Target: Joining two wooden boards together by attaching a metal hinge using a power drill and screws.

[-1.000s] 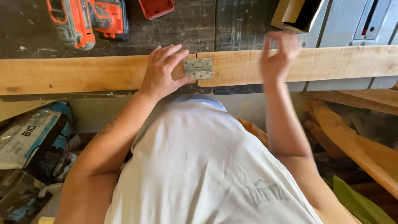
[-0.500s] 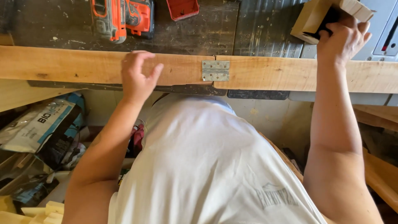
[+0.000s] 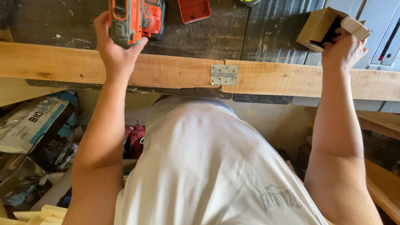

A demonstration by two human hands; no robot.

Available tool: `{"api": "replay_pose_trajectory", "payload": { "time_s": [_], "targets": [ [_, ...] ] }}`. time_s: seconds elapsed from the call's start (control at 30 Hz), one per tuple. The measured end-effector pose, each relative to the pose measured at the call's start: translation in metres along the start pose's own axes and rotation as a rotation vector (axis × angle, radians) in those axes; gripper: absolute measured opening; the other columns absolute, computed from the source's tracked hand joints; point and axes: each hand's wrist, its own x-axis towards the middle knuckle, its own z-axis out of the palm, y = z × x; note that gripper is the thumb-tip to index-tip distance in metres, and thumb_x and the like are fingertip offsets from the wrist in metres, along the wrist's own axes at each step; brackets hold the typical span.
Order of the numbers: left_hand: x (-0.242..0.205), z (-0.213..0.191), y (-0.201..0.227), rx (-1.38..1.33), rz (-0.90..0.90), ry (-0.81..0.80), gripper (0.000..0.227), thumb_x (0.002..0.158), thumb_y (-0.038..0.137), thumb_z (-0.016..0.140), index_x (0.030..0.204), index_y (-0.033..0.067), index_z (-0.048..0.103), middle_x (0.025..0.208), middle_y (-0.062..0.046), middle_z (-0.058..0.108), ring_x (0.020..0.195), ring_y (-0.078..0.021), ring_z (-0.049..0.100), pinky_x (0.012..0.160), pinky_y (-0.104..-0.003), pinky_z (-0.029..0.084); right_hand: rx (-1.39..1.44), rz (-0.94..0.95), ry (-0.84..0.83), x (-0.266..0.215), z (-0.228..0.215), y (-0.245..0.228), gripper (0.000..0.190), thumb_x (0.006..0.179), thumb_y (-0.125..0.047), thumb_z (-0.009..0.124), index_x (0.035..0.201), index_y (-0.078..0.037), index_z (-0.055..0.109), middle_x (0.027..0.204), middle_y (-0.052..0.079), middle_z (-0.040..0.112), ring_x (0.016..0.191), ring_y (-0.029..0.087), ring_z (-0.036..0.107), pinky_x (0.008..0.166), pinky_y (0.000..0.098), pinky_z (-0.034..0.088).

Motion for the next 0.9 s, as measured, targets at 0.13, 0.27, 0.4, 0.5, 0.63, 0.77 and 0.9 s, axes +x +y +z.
{"api": "replay_pose_trajectory", "payload": {
  "time_s": [0.13, 0.27, 0.4, 0.5, 0.63, 0.77, 0.9],
  "targets": [
    [0.013, 0.020, -0.018, -0.102, -0.047, -0.040, 0.076, 0.084, -0.002, 0.098, 0.139, 0.0095, 0.047, 0.127, -0.010, 0.063, 0.113, -0.0263, 0.067, 0.102, -0.040, 0.054, 0.051, 0.057, 0.060, -0.003, -0.007, -0.004, 0.029, 0.071, -0.008, 0.093, 0.094, -0.025, 0.086, 0.102, -0.001, 0.077, 0.094, 0.027, 0.056, 0.079, 0.0431, 0.045],
    [0.012, 0.037, -0.049, -0.149, -0.082, -0.159, 0.062, 0.097, 0.015, 0.095, 0.143, 0.0084, 0.054, 0.128, -0.012, 0.071, 0.112, -0.0259, 0.074, 0.104, -0.041, 0.061, -0.045, 0.106, 0.182, -0.010, -0.011, 0.004, 0.022, 0.082, -0.015, 0.092, 0.103, -0.021, 0.089, 0.111, 0.008, 0.074, 0.097, 0.031, 0.057, 0.079, 0.0480, 0.050],
    [0.025, 0.051, -0.063, -0.407, -0.049, -0.320, 0.056, 0.114, 0.024, 0.078, 0.156, 0.0094, 0.043, 0.156, -0.016, 0.053, 0.147, -0.0331, 0.052, 0.124, -0.050, 0.048, 0.153, -0.035, 0.291, -0.041, -0.045, -0.011, 0.020, 0.097, 0.004, 0.069, 0.101, -0.003, 0.087, 0.103, 0.009, 0.058, 0.085, 0.029, 0.061, 0.068, 0.0410, 0.056],
    [0.047, 0.051, -0.042, -0.134, -0.068, -0.295, 0.016, 0.115, 0.024, 0.064, 0.107, 0.0102, 0.062, 0.093, 0.001, 0.056, 0.088, -0.0138, 0.057, 0.086, -0.033, 0.049, 0.382, 0.020, 0.190, -0.061, -0.063, -0.028, 0.022, 0.104, 0.003, 0.056, 0.099, -0.010, 0.074, 0.105, 0.009, 0.056, 0.090, 0.027, 0.056, 0.079, 0.0472, 0.048],
    [0.056, 0.033, -0.024, -0.138, 0.019, -0.279, 0.015, 0.118, 0.015, 0.059, 0.104, 0.0079, 0.058, 0.100, -0.008, 0.065, 0.094, -0.0223, 0.066, 0.095, -0.038, 0.058, 0.766, 0.178, 0.056, -0.100, -0.111, -0.094, 0.023, 0.108, 0.003, 0.052, 0.107, -0.011, 0.070, 0.094, 0.001, 0.069, 0.075, 0.010, 0.061, 0.070, 0.0267, 0.054],
    [0.042, -0.023, 0.023, -0.311, 0.209, -0.339, 0.054, 0.116, 0.022, 0.077, 0.157, 0.0085, 0.044, 0.158, -0.015, 0.048, 0.146, -0.0380, 0.050, 0.131, -0.052, 0.039, 1.706, 0.280, -0.220, -0.138, -0.136, -0.158, 0.015, 0.117, -0.002, 0.055, 0.109, -0.011, 0.062, 0.103, 0.003, 0.068, 0.083, 0.010, 0.063, 0.072, 0.0216, 0.056],
    [0.024, -0.068, 0.063, -1.656, -0.565, -0.978, 0.099, 0.105, 0.049, 0.080, 0.168, 0.0010, 0.021, 0.179, -0.027, 0.011, 0.168, -0.0504, 0.013, 0.144, -0.069, 0.007, 2.189, 0.229, -0.484, -0.159, -0.130, -0.207, 0.018, 0.109, 0.009, 0.056, 0.112, -0.007, 0.063, 0.113, 0.010, 0.072, 0.097, 0.018, 0.076, 0.079, 0.0244, 0.065]
  ]
}}
